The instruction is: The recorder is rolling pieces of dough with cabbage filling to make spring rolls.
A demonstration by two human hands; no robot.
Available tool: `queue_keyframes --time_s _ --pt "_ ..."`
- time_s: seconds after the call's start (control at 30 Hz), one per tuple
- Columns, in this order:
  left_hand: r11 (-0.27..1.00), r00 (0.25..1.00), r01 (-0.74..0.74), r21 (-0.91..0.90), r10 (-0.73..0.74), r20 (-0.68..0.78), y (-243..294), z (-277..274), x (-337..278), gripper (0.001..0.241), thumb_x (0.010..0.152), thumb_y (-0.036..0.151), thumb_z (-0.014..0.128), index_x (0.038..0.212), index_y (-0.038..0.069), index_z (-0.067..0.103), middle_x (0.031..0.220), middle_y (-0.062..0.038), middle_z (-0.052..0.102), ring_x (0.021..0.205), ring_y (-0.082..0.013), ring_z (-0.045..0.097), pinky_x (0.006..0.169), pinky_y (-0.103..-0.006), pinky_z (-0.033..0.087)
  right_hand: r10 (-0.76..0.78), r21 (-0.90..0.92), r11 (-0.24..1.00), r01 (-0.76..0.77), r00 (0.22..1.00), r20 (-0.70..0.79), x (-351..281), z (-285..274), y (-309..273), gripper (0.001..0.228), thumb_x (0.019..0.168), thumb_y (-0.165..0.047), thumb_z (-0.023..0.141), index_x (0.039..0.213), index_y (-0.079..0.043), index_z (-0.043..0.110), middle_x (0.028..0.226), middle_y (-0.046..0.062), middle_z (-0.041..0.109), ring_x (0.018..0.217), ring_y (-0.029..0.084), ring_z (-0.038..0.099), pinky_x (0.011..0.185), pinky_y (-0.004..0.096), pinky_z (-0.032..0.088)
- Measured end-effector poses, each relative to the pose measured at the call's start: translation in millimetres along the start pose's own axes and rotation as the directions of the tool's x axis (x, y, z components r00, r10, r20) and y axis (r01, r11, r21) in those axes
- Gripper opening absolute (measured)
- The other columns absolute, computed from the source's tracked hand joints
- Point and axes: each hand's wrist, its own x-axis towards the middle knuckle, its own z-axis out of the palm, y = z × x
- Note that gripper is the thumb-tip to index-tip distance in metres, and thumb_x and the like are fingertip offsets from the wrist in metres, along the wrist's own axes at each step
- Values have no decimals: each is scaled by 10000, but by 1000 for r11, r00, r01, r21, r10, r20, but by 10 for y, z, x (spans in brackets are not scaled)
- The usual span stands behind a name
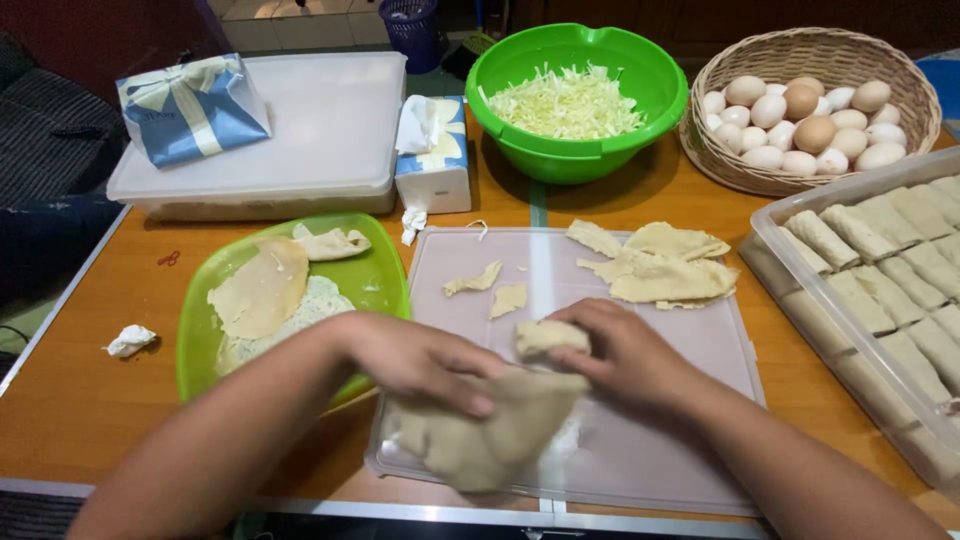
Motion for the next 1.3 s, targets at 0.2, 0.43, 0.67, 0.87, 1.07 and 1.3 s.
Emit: queue_keyframes --time_s 0.2,0.43,0.67,0.87,1.07,1.3 --pt "990 989 -28 -138 47 142 -275 -283 946 581 1025 222 588 1565 109 405 1374 -54 610 1208 -115 561 1014 -312 489 426 513 765 -388 903 48 -30 -282 484 375 877 -163 742 1231 -51 690 1075 43 755 940 98 694 826 285 575" --pt "985 999 40 168 -36 -26 -197 -497 1172 634 989 169 561 1597 185 381 1443 -100 580 1237 -143 549 1017 -293 457 474 590 730 -345 877 -73 -65 -402 539 414 897 -197 756 1271 -30 702 1066 68 731 876 125 632 763 312 527" --pt "935 993 -83 344 49 108 -84 -338 1024 594 1011 154 546 1589 161 406 1482 -66 595 1310 -148 532 1088 -282 396 246 81 968 -238 964 -101 8 -281 288 412 854 -277 770 1203 -68 707 1146 111 733 1026 227 696 881 352 546" --pt "985 984 -24 172 -7 178 -284 -381 1145 560 1040 131 528 1586 203 427 1416 -40 627 1245 -121 542 1087 -280 419 111 -86 989 -118 990 -83 13 -234 228 451 809 -259 796 1212 -81 695 1176 153 704 1172 327 607 1025 425 456" --pt "935 990 6 355 -56 131 -232 -405 1104 528 1022 142 549 1533 265 500 1370 -13 658 1186 -120 557 1047 -260 415 -75 -76 995 66 990 -121 -127 -321 259 614 789 -195 792 1362 -68 610 1306 147 665 1238 313 602 1069 423 445" --pt "901 992 -55 431 1 125 65 -303 910 450 1027 191 555 1475 225 569 1334 -71 677 1181 -173 595 1029 -312 456 -37 714 618 -330 894 446 -172 -236 -72 725 847 -154 821 1478 -101 469 1384 -5 619 1251 86 570 1058 291 458"
